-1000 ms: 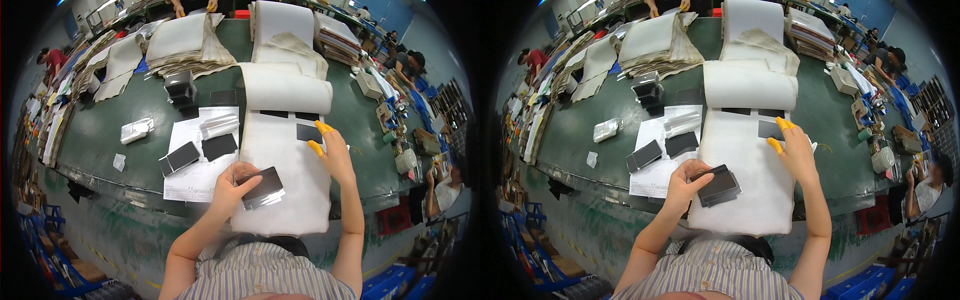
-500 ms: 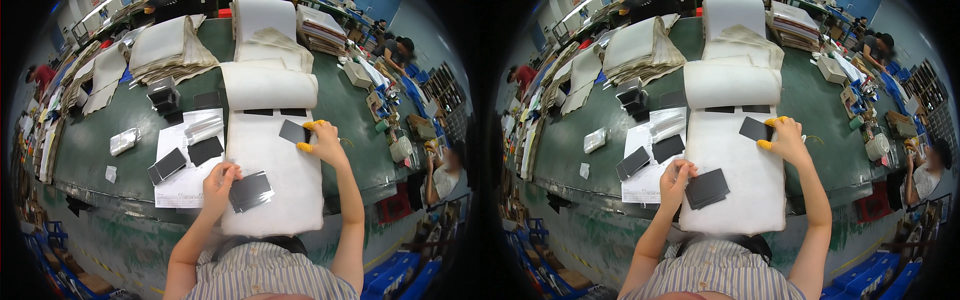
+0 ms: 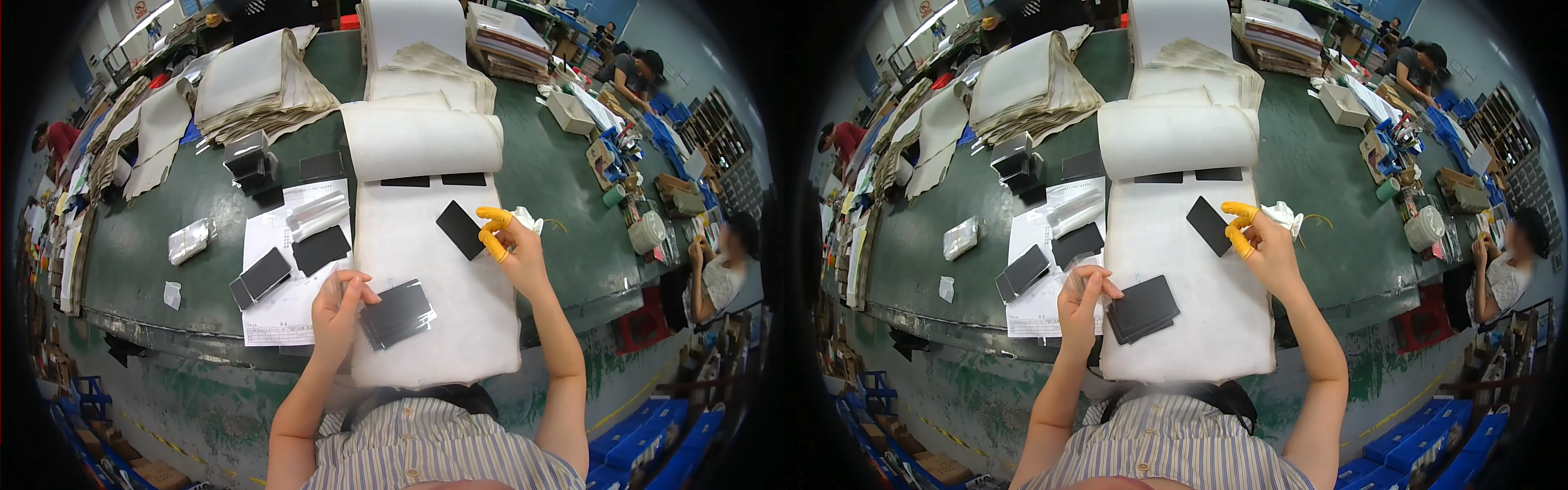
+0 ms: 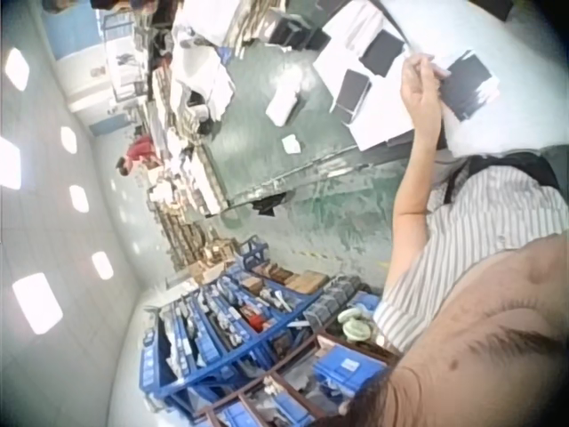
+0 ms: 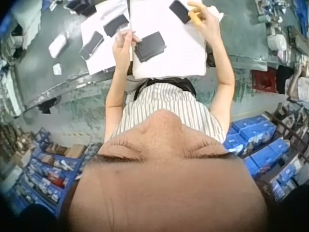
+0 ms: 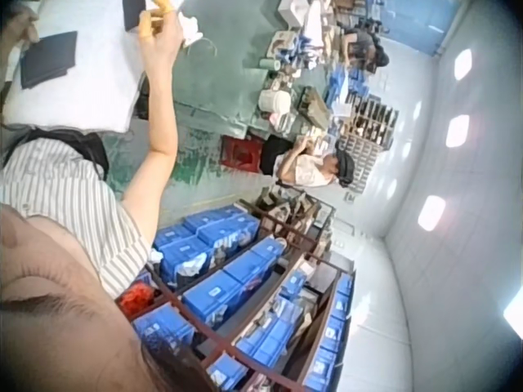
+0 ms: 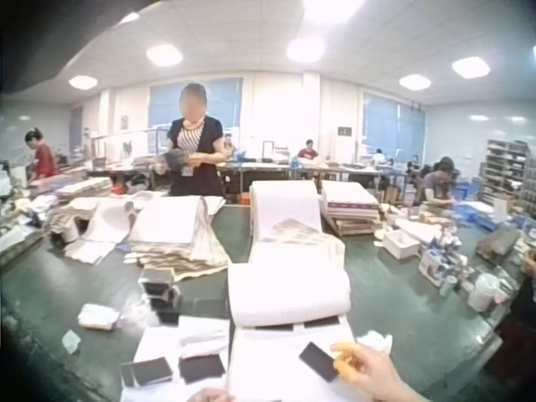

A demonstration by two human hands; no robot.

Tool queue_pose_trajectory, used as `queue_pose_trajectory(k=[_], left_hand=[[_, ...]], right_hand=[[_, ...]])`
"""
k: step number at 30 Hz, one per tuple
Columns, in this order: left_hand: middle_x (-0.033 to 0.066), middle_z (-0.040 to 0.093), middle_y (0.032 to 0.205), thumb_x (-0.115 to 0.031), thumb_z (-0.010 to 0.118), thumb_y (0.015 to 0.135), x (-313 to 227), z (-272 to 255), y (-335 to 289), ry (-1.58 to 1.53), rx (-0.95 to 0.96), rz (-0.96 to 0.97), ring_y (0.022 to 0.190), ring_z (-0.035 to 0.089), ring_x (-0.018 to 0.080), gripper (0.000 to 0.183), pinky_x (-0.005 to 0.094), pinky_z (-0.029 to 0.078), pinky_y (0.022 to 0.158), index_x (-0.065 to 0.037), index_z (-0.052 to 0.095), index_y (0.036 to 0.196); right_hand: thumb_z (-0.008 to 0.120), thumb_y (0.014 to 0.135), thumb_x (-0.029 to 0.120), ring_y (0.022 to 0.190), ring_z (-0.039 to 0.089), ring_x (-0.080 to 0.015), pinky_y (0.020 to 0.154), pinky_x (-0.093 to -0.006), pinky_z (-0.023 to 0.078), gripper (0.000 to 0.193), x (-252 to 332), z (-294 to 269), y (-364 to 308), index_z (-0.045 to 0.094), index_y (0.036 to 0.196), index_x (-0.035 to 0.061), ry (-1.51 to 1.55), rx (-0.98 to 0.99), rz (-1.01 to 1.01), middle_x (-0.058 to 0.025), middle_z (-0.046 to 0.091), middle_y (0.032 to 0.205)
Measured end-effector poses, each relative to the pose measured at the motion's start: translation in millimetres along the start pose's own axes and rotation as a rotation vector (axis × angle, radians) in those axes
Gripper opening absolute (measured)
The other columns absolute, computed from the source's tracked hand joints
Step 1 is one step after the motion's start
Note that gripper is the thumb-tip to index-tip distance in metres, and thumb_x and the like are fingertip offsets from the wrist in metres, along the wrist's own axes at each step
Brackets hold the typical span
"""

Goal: The person assembles small electronic components by peeling protective films from black rectangular pads and placing them into clear plastic sleeves. They work at a table in a factory setting, handling the components one at a time and stacking the finished units.

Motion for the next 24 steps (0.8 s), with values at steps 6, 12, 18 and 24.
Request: queue_pose_trajectory(k=[6, 12, 18, 24], left_hand=[[0.0069, 0.06, 0.077, -0.014, 0.047, 0.097, 2.2, 3.2, -0.9, -0.149, 0.042, -0.059, 0.071, 0.06, 0.0147, 0.016, 0.0278, 0.05, 0.067, -0.001, 0.054, 0.103], [0.007, 0.059, 0.079, -0.014, 0.054, 0.094, 10.3, 28.1, 1.0, -0.287, 0.213, -0.287, 0.065, 0.06, 0.0142, 0.021, 0.0249, 0.051, 0.052, -0.003, 0.05, 0.111], [0.0054, 0.058, 0.075, -0.013, 0.058, 0.092, 7.3, 36.7, 0.8, -0.301, 0.181, -0.371, 0.058, 0.057, 0.0113, 0.024, 0.0235, 0.048, 0.047, -0.002, 0.049, 0.111], [0.005, 0.058, 0.076, -0.013, 0.059, 0.092, 14.4, 34.9, 0.4, -0.399, 0.196, -0.421, 0.059, 0.057, 0.0107, 0.025, 0.0239, 0.047, 0.049, 0.0, 0.049, 0.111]], right_hand=[[0.06, 0.089, 0.005, 0.085, 0.057, -0.0061, 0.076, -0.0198, 0.045, 0.017, 1.5, 15.6, -9.1, 0.065, 0.105, 0.0032, 0.459, 0.182, 0.139, -0.0002, 0.066, 0.096], [0.057, 0.091, 0.007, 0.094, 0.058, -0.0093, 0.085, -0.0231, 0.045, 0.016, 13.1, 28.2, -23.1, 0.065, 0.105, 0.0033, 0.505, 0.293, 0.266, -0.0016, 0.065, 0.101], [0.057, 0.091, 0.008, 0.104, 0.053, -0.0135, 0.089, -0.0259, 0.043, 0.026, 40.0, 35.7, -28.9, 0.061, 0.117, 0.0033, 0.38, 0.52, -0.006, -0.0033, 0.06, 0.114], [0.066, 0.081, 0.004, 0.104, 0.054, -0.0184, 0.084, -0.0296, 0.046, 0.037, 52.9, 31.2, -32.2, 0.062, 0.118, 0.0061, 0.136, 0.477, -0.339, -0.0057, 0.06, 0.114]])
Point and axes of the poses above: each hand's wrist, its own y-axis towards the middle knuckle, its own z-axis out of the palm, x = y × z, the point moved 6 cm from there along y, towards the middle knuckle
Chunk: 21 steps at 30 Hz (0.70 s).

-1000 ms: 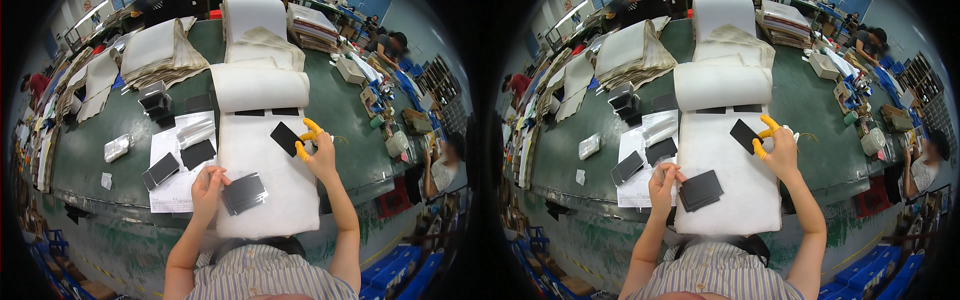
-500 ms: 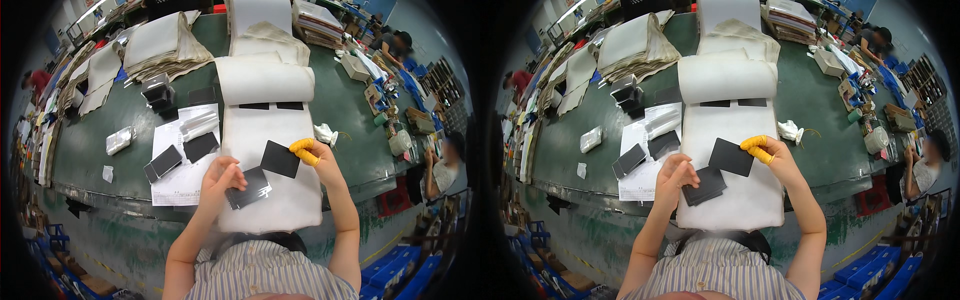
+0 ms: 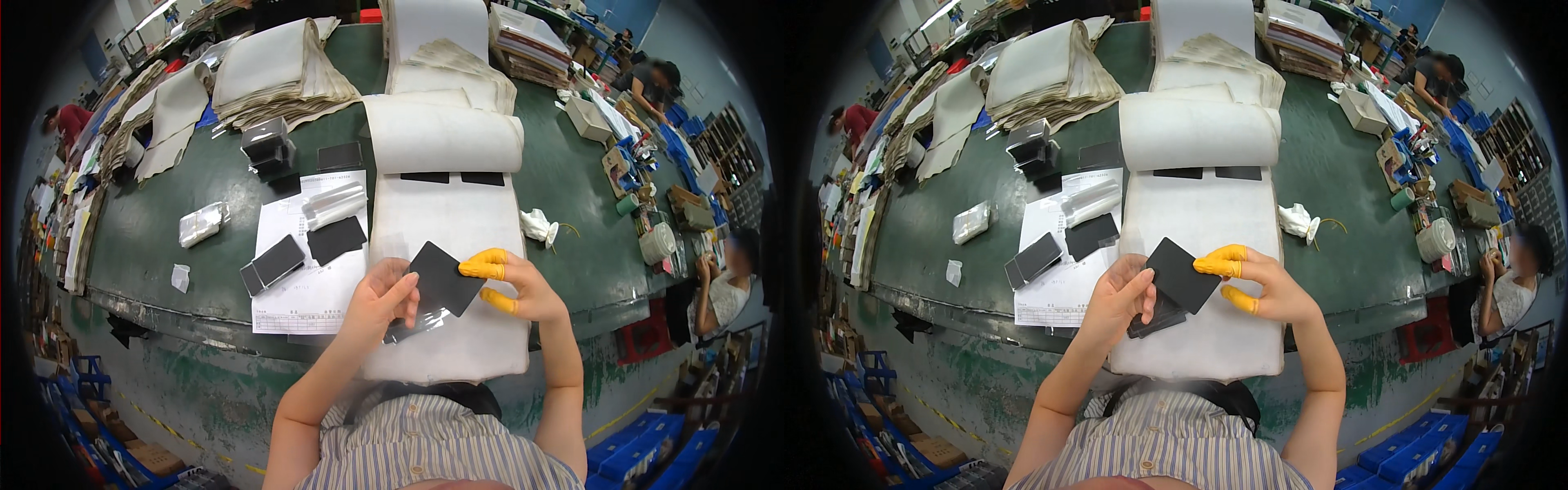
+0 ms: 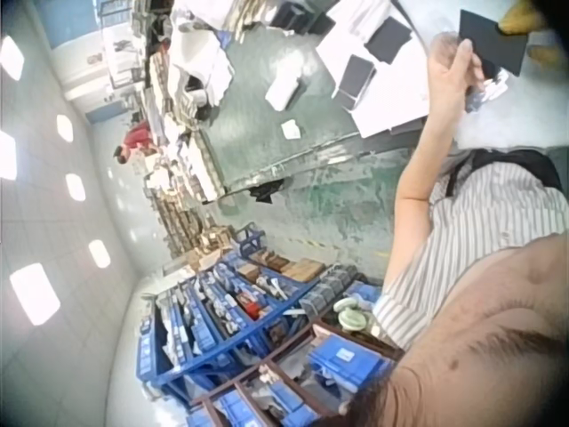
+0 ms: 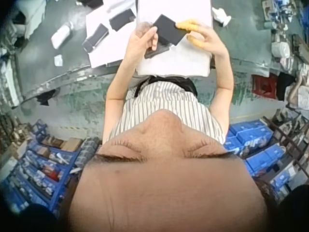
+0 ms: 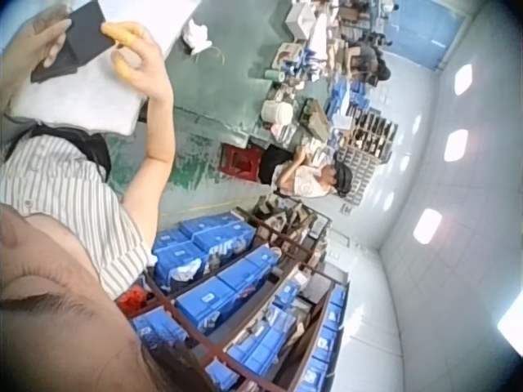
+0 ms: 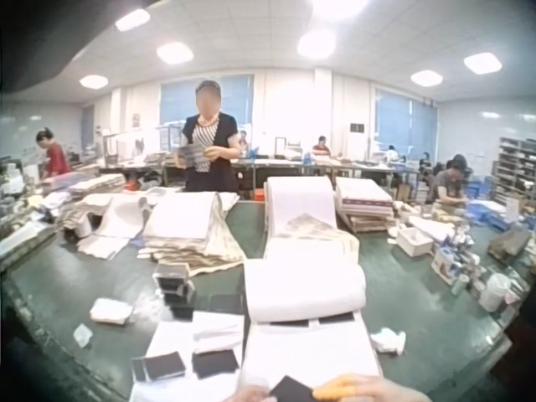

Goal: The person assembles small electronic components by peeling protective films from black rectangular pads and placing them into clear plastic sleeves. They work at a table in a factory setting, handling the components one at a time and stacking the finished units.

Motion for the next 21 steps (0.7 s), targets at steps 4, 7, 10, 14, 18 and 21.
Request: queue_pose_trajectory(k=[4, 7, 10, 14, 18, 21], left_hand=[[0.0045, 0.057, 0.08, -0.012, 0.057, 0.092, -2.5, 7.2, -3.0, 0.009, 0.059, 0.001, 0.065, 0.055, 0.0116, 0.023, 0.0246, 0.046, 0.057, -0.001, 0.05, 0.111], [0.0047, 0.056, 0.083, -0.014, 0.055, 0.092, -6.8, 13.2, -7.1, -0.005, 0.065, -0.026, 0.067, 0.053, 0.013, 0.022, 0.0257, 0.044, 0.061, -0.001, 0.051, 0.11], [0.0047, 0.056, 0.082, -0.016, 0.054, 0.093, -11.7, 19.4, -9.7, -0.126, 0.062, -0.109, 0.067, 0.052, 0.0136, 0.019, 0.0263, 0.043, 0.061, -0.002, 0.053, 0.106], [0.0041, 0.056, 0.079, -0.018, 0.054, 0.094, -5.0, 6.2, -6.9, -0.115, 0.098, -0.075, 0.065, 0.051, 0.0136, 0.015, 0.0266, 0.043, 0.059, -0.003, 0.056, 0.097], [0.0054, 0.06, 0.078, -0.015, 0.058, 0.092, -7.3, 4.9, -6.8, 0.026, 0.02, -0.012, 0.071, 0.058, 0.0151, 0.011, 0.0273, 0.048, 0.067, -0.004, 0.056, 0.093], [0.0067, 0.063, 0.08, -0.01, 0.063, 0.088, -12.8, 7.5, -9.8, 0.112, -0.051, 0.006, 0.078, 0.063, 0.0171, 0.011, 0.0286, 0.051, 0.074, -0.004, 0.055, 0.092]], right_hand=[[0.071, 0.078, 0.008, 0.085, 0.062, -0.0192, 0.075, -0.0287, 0.051, 0.029, -4.1, -7.0, -1.9, 0.065, 0.106, 0.0028, -0.293, -0.281, -0.098, -0.0053, 0.065, 0.095], [0.067, 0.084, 0.01, 0.073, 0.064, -0.0167, 0.067, -0.0254, 0.052, 0.026, -23.7, -14.5, -5.0, 0.062, 0.108, -0.0016, 0.083, -0.494, 0.065, -0.0061, 0.064, 0.084], [0.059, 0.091, 0.011, 0.07, 0.066, -0.0164, 0.063, -0.0248, 0.053, 0.036, -46.1, -13.6, -9.7, 0.052, 0.123, -0.005, 0.482, -0.593, 0.282, -0.0078, 0.062, 0.08], [0.059, 0.092, 0.011, 0.07, 0.066, -0.0177, 0.064, -0.0255, 0.054, 0.041, -47.4, -12.6, -9.6, 0.049, 0.129, -0.0025, 0.595, -0.605, 0.323, -0.0068, 0.062, 0.082], [0.058, 0.092, 0.01, 0.07, 0.066, -0.0184, 0.065, -0.0255, 0.054, 0.042, -39.5, -11.8, -12.5, 0.048, 0.131, -0.0008, 0.543, -0.607, 0.272, -0.0069, 0.062, 0.082], [0.058, 0.092, 0.01, 0.07, 0.066, -0.0179, 0.065, -0.0258, 0.054, 0.042, -23.5, -11.8, -15.0, 0.047, 0.132, -0.0009, 0.458, -0.621, 0.193, -0.0078, 0.063, 0.082]])
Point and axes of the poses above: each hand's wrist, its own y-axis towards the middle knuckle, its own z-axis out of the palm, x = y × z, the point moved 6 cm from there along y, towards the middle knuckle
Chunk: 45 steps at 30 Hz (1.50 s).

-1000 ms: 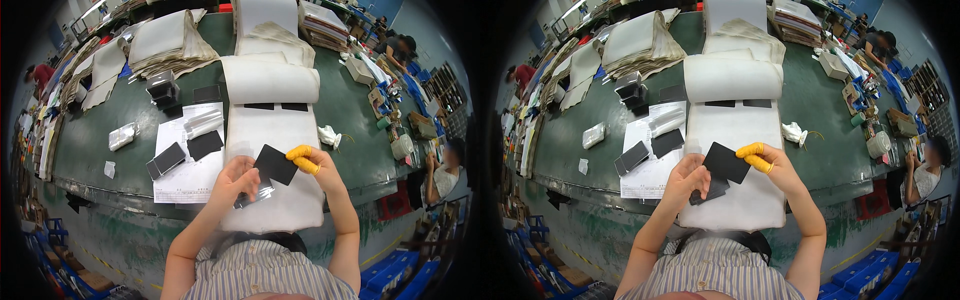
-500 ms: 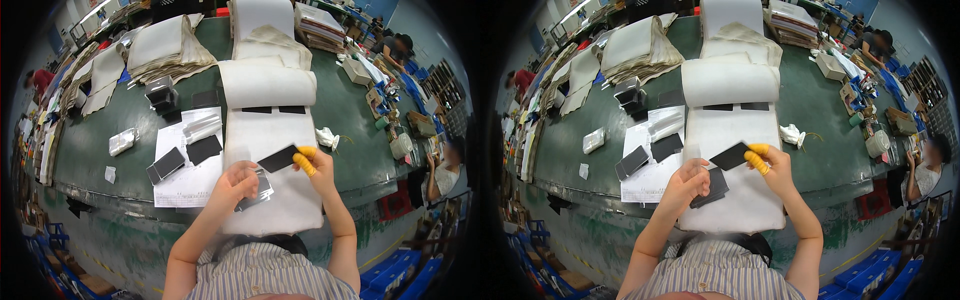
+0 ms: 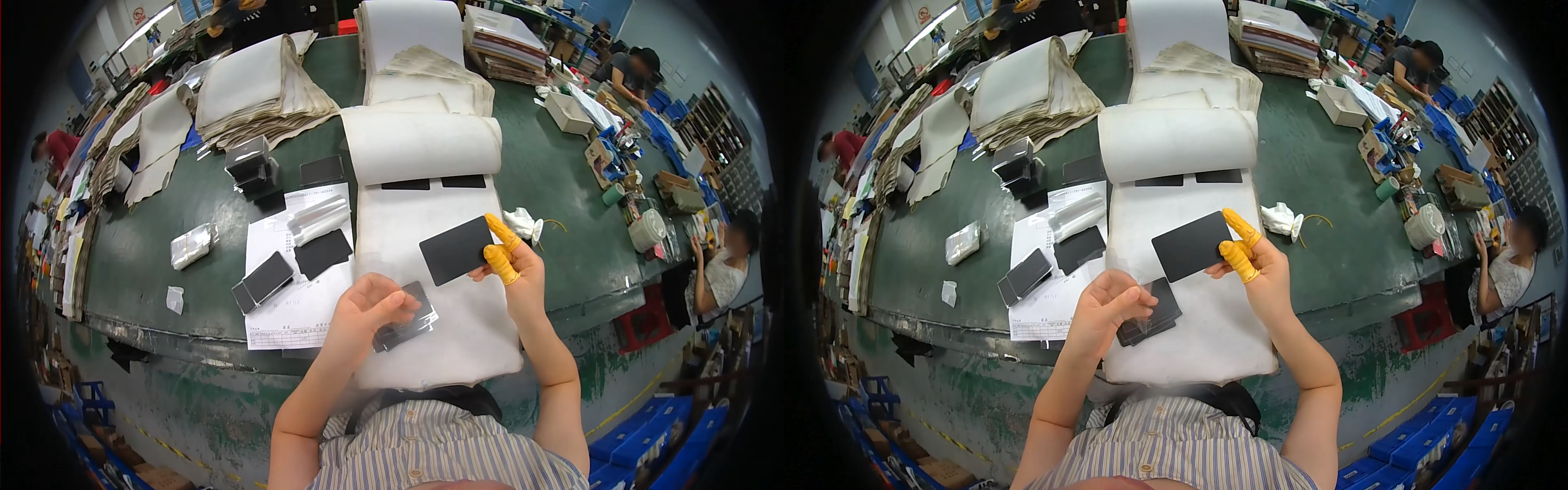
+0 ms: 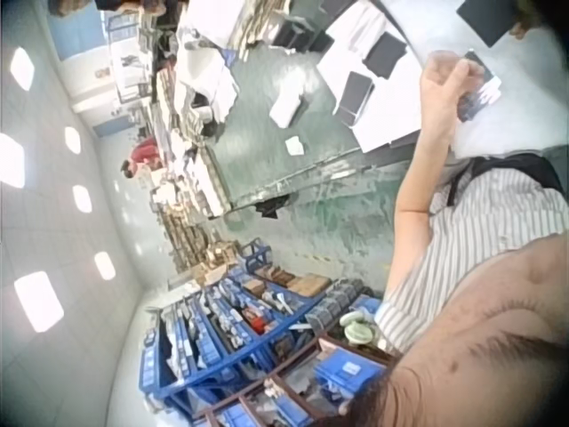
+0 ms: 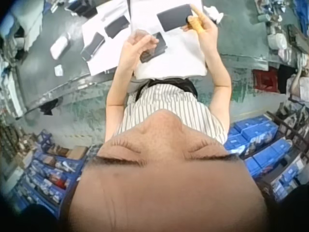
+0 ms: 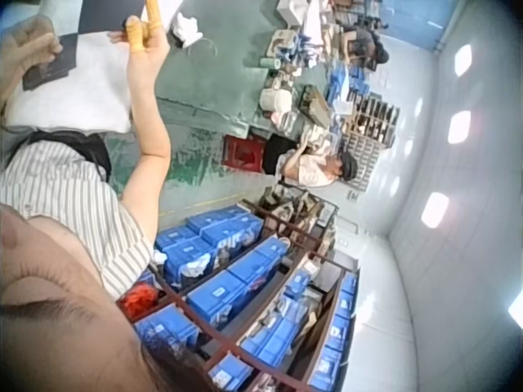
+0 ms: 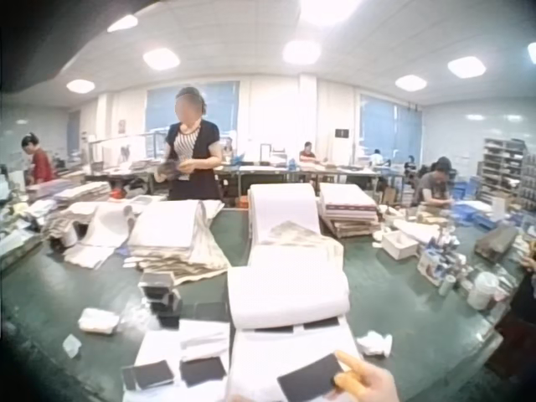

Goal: The person assembles small electronic components by peeling protective films from black rectangular pads and placing them into clear plastic sleeves. They work at a table in a factory setting, handling the components one at a time and stacking the finished units.

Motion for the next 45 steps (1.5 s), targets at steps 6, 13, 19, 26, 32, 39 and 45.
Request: queue_pose_trajectory(k=[6, 13, 19, 26, 32, 39, 45], left_hand=[[0.0072, 0.066, 0.084, -0.003, 0.072, 0.078, 2.1, -9.2, 0.5, 0.087, 0.008, 0.107, 0.081, 0.066, 0.0172, 0.021, 0.0297, 0.051, 0.078, -0.006, 0.056, 0.091], [0.009, 0.067, 0.085, -0.006, 0.07, 0.081, 4.6, -8.9, 0.4, 0.126, -0.007, 0.107, 0.082, 0.065, 0.0159, 0.019, 0.0277, 0.051, 0.074, -0.005, 0.058, 0.096], [0.0118, 0.068, 0.089, -0.005, 0.067, 0.083, 3.7, -16.9, -1.1, 0.054, -0.025, 0.037, 0.082, 0.066, 0.0179, 0.019, 0.0292, 0.054, 0.073, -0.002, 0.058, 0.1], [0.0135, 0.068, 0.092, -0.002, 0.067, 0.083, 0.2, -20.9, -4.7, -0.073, -0.06, 0.066, 0.082, 0.064, 0.0154, 0.024, 0.0275, 0.053, 0.071, -0.002, 0.057, 0.105], [0.014, 0.067, 0.095, -0.001, 0.067, 0.083, -5.3, -38.1, -3.1, -0.057, -0.079, 0.111, 0.083, 0.064, 0.0141, 0.025, 0.025, 0.05, 0.077, -0.002, 0.056, 0.106], [0.0084, 0.065, 0.099, -0.003, 0.069, 0.081, -1.6, -26.8, -5.8, 0.048, 0.002, 0.027, 0.094, 0.061, 0.0142, 0.026, 0.0279, 0.047, 0.087, -0.003, 0.058, 0.104], [0.0044, 0.064, 0.098, -0.007, 0.065, 0.086, -0.8, -24.2, -6.3, 0.441, 0.035, 0.22, 0.097, 0.061, 0.014, 0.017, 0.0286, 0.047, 0.088, -0.003, 0.061, 0.102]], right_hand=[[0.061, 0.09, 0.007, 0.074, 0.065, -0.0152, 0.067, -0.0283, 0.055, 0.045, 33.2, 11.7, -15.0, 0.047, 0.131, -0.0026, -0.088, -0.032, -0.312, -0.0105, 0.065, 0.089], [0.065, 0.086, 0.008, 0.073, 0.067, -0.0136, 0.066, -0.0262, 0.054, 0.039, 39.0, 31.7, -16.0, 0.056, 0.123, -0.0015, -0.402, 0.063, -0.406, -0.0113, 0.069, 0.099], [0.067, 0.084, 0.007, 0.071, 0.067, -0.0145, 0.066, -0.0256, 0.052, 0.04, 36.2, 39.4, -10.8, 0.058, 0.122, 0.0026, -0.585, 0.23, -0.248, -0.0131, 0.069, 0.092], [0.07, 0.082, 0.013, 0.069, 0.061, -0.0162, 0.066, -0.0281, 0.05, 0.041, 27.3, 54.8, -11.0, 0.059, 0.12, 0.0032, -0.565, 0.199, -0.186, -0.0097, 0.068, 0.087], [0.066, 0.086, 0.021, 0.078, 0.063, -0.0165, 0.069, -0.0277, 0.049, 0.035, 13.9, 80.0, -11.4, 0.061, 0.115, 0.0025, -0.632, 0.527, -0.279, -0.0099, 0.066, 0.094], [0.053, 0.094, 0.016, 0.099, 0.061, -0.0222, 0.089, -0.029, 0.044, 0.024, -18.1, 64.1, 85.5, 0.064, 0.112, 0.0048, -0.642, 0.468, -0.169, -0.0119, 0.065, 0.108], [0.062, 0.086, 0.034, 0.128, 0.036, -0.025, 0.106, -0.0428, 0.022, 0.048, -29.6, 71.3, 158.3, 0.052, 0.128, 0.0125, -1.268, 0.41, -0.645, -0.0069, 0.044, 0.139]])
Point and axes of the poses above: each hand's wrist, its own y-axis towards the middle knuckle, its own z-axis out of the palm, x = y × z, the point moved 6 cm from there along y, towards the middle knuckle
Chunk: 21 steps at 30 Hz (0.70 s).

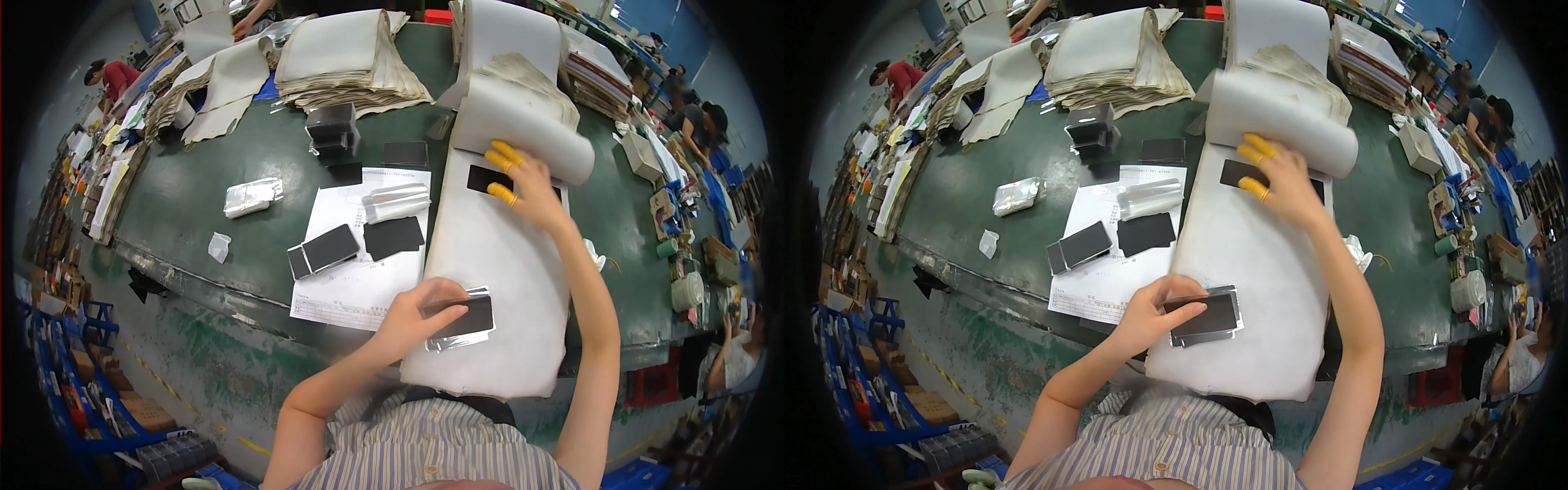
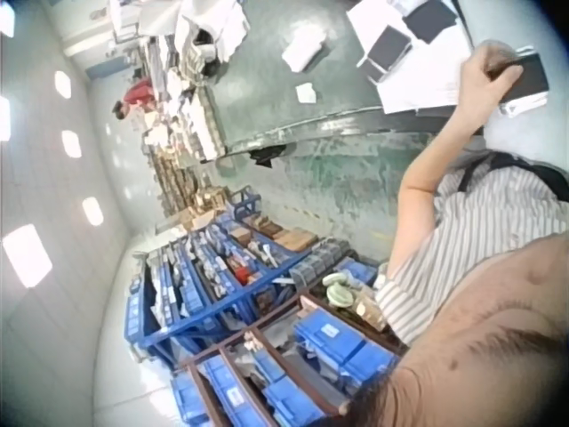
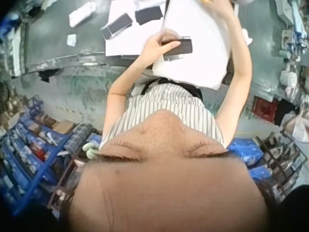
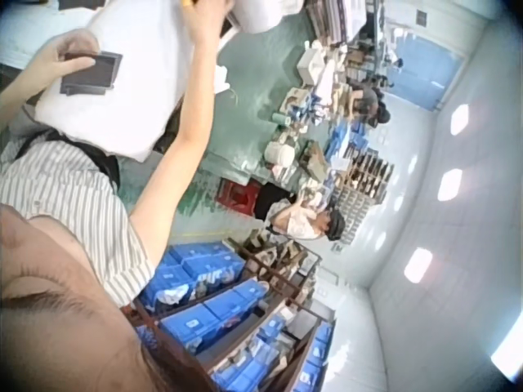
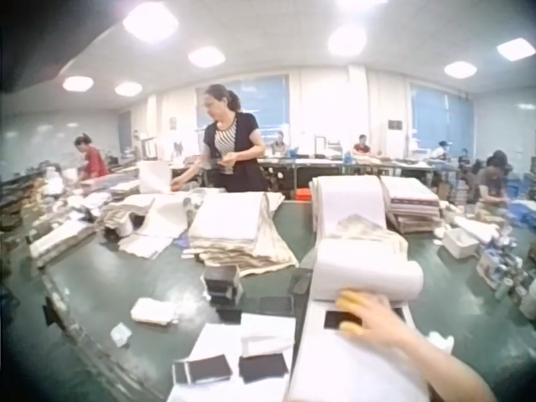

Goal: The person assembles small electronic components by peeling protective films from black rectangular pads and placing them into clear plastic sleeves. They work at a table in a factory setting, handling the components one at a time and stacking the finished units.

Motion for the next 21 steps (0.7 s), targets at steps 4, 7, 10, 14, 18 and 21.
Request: queue_pose_trajectory(k=[4, 7, 10, 14, 18, 21], left_hand=[[0.0052, 0.065, 0.093, -0.011, 0.056, 0.093, -2.2, -7.1, -2.7, 0.212, -0.059, 0.078, 0.095, 0.06, 0.0139, 0.014, 0.0284, 0.047, 0.088, 0.0, 0.06, 0.1], [0.0066, 0.064, 0.091, -0.011, 0.052, 0.095, -4.6, -13.9, -3.4, 0.169, -0.106, 0.111, 0.092, 0.061, 0.015, 0.015, 0.0286, 0.047, 0.086, 0.001, 0.058, 0.102], [0.0078, 0.062, 0.086, -0.012, 0.048, 0.097, -0.8, -20.3, -1.9, 0.047, -0.163, 0.117, 0.088, 0.061, 0.0159, 0.016, 0.0293, 0.049, 0.083, 0.002, 0.055, 0.103], [0.0077, 0.06, 0.082, -0.011, 0.047, 0.097, 6.3, -26.0, -0.7, -0.195, -0.207, 0.075, 0.081, 0.061, 0.0156, 0.015, 0.0293, 0.051, 0.076, 0.001, 0.053, 0.104], [0.0081, 0.06, 0.081, -0.01, 0.049, 0.096, 5.3, -30.6, -3.5, -0.225, -0.214, 0.028, 0.072, 0.062, 0.0157, 0.013, 0.0276, 0.052, 0.063, 0.0, 0.053, 0.103], [0.0082, 0.06, 0.08, -0.01, 0.051, 0.095, 6.8, -30.5, -6.8, -0.249, -0.236, 0.006, 0.067, 0.061, 0.0164, 0.012, 0.0273, 0.051, 0.056, -0.001, 0.053, 0.103]], right_hand=[[0.061, 0.086, 0.035, 0.128, 0.035, -0.0213, 0.102, -0.0374, 0.025, 0.042, -12.5, -1.7, 13.5, 0.059, 0.122, 0.013, -0.075, 0.013, -0.01, -0.0049, 0.047, 0.135], [0.061, 0.085, 0.037, 0.128, 0.034, -0.0207, 0.104, -0.038, 0.024, 0.042, -13.6, 0.9, 9.7, 0.062, 0.118, 0.0111, -0.089, 0.027, -0.03, -0.0048, 0.047, 0.135], [0.062, 0.084, 0.039, 0.128, 0.034, -0.0216, 0.107, -0.0393, 0.022, 0.044, -8.2, 8.5, -6.1, 0.063, 0.117, 0.0093, -0.13, 0.004, -0.065, -0.0059, 0.047, 0.134], [0.066, 0.08, 0.042, 0.126, 0.035, -0.0259, 0.108, -0.0405, 0.021, 0.051, 4.7, 4.0, -20.0, 0.062, 0.118, 0.0087, -0.027, 0.128, -0.022, -0.0093, 0.05, 0.129], [0.072, 0.074, 0.042, 0.12, 0.039, -0.0293, 0.106, -0.0403, 0.025, 0.056, 1.0, -12.2, -34.3, 0.062, 0.118, 0.0083, 0.08, 0.272, 0.193, -0.0129, 0.055, 0.119], [0.073, 0.074, 0.034, 0.113, 0.044, -0.0289, 0.1, -0.0386, 0.033, 0.05, 2.7, -16.0, -33.4, 0.063, 0.117, 0.0088, 0.064, 0.3, 0.211, -0.013, 0.056, 0.114]])
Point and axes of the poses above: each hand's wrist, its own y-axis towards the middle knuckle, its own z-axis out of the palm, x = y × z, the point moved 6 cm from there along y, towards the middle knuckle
